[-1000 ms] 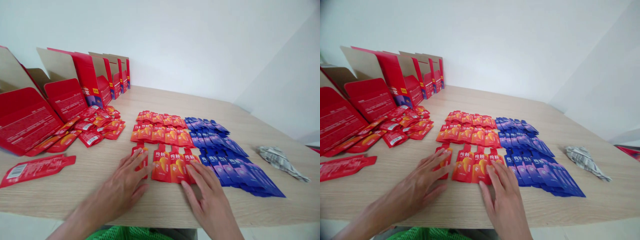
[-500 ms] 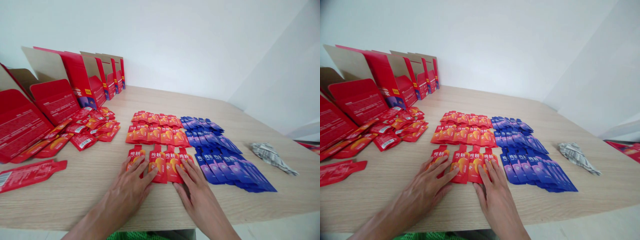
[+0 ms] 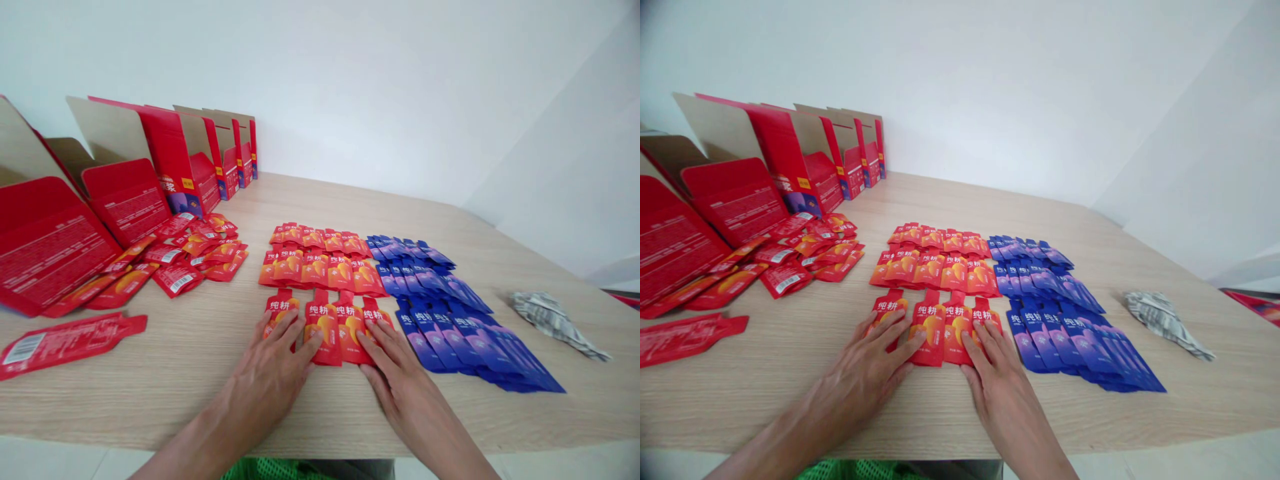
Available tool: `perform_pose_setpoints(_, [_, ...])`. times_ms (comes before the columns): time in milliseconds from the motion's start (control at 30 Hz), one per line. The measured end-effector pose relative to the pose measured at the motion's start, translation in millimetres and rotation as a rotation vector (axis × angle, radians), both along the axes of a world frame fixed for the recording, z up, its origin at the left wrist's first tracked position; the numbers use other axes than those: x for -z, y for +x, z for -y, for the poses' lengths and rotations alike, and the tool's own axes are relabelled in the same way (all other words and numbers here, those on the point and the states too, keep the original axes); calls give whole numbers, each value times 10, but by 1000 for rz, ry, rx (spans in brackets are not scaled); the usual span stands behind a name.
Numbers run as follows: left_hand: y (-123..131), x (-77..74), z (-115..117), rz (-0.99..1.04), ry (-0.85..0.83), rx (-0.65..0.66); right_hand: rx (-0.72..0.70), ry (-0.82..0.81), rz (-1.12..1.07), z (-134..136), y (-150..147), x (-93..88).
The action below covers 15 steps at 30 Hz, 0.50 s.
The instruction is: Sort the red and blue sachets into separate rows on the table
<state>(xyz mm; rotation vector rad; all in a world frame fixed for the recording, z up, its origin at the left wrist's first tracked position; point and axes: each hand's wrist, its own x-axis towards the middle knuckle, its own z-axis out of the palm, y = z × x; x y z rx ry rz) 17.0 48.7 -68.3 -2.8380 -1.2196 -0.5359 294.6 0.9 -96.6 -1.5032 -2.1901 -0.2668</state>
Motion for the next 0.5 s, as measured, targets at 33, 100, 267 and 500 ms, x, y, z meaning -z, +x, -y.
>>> perform_pose_setpoints(33, [9, 3, 4, -1, 5, -1, 4, -5, -12, 1, 11, 9])
perform_pose_setpoints(100, [31, 23, 12, 0, 21, -5, 7, -8, -22, 3, 36, 20])
perform_pose_setpoints(267, [86, 107, 16, -6, 48, -18, -6, -12, 44, 2, 97, -9])
perform_pose_setpoints(500, [155, 84, 27, -6, 35, -6, 3, -16, 92, 9, 126, -65])
